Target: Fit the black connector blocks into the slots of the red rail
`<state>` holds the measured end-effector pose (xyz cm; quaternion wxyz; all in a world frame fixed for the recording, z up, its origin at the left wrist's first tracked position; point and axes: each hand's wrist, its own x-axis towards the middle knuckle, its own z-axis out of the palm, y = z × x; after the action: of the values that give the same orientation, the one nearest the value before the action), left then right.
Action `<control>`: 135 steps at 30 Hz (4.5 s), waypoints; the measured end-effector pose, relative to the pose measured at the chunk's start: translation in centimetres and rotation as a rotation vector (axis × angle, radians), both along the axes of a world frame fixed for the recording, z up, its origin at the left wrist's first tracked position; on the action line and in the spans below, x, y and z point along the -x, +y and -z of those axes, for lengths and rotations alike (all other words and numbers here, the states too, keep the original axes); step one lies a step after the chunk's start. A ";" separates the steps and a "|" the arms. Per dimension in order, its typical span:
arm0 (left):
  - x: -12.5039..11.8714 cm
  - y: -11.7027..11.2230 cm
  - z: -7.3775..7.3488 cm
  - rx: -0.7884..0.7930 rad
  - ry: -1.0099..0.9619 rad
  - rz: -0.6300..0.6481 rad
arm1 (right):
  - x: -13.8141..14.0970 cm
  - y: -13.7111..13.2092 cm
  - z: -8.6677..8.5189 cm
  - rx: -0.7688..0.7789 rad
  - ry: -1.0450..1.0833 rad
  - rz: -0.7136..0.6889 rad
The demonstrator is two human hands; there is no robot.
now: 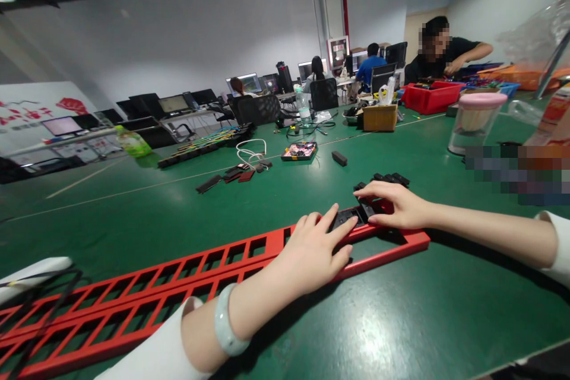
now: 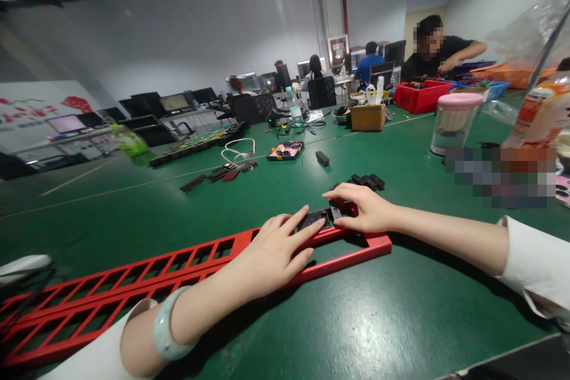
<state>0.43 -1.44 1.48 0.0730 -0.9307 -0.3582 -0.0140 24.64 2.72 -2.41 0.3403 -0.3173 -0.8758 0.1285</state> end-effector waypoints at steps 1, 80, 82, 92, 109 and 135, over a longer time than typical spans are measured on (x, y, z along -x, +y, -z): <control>0.0 0.0 0.0 0.002 0.000 0.000 | 0.0 0.0 0.0 0.000 -0.001 -0.002; -0.2 0.0 0.3 -0.004 -0.015 -0.015 | 0.6 -0.5 -1.2 0.048 -0.093 -0.029; -0.2 0.0 0.3 -0.004 -0.016 -0.014 | 0.6 -0.5 -1.2 0.049 -0.093 -0.030; -0.2 0.1 0.3 -0.038 0.016 -0.009 | 0.7 -0.5 -1.4 0.062 -0.086 -0.020; -0.3 0.0 0.2 -0.034 0.037 -0.016 | 0.8 -0.5 -1.0 -0.010 -0.064 -0.045; -0.5 0.0 0.2 -0.021 0.015 -0.018 | 0.8 -0.6 -0.5 -0.115 -0.106 0.059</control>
<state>0.89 -1.46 1.30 0.0854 -0.9267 -0.3659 -0.0101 23.89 2.13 -1.95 0.3147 -0.3292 -0.8888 0.0511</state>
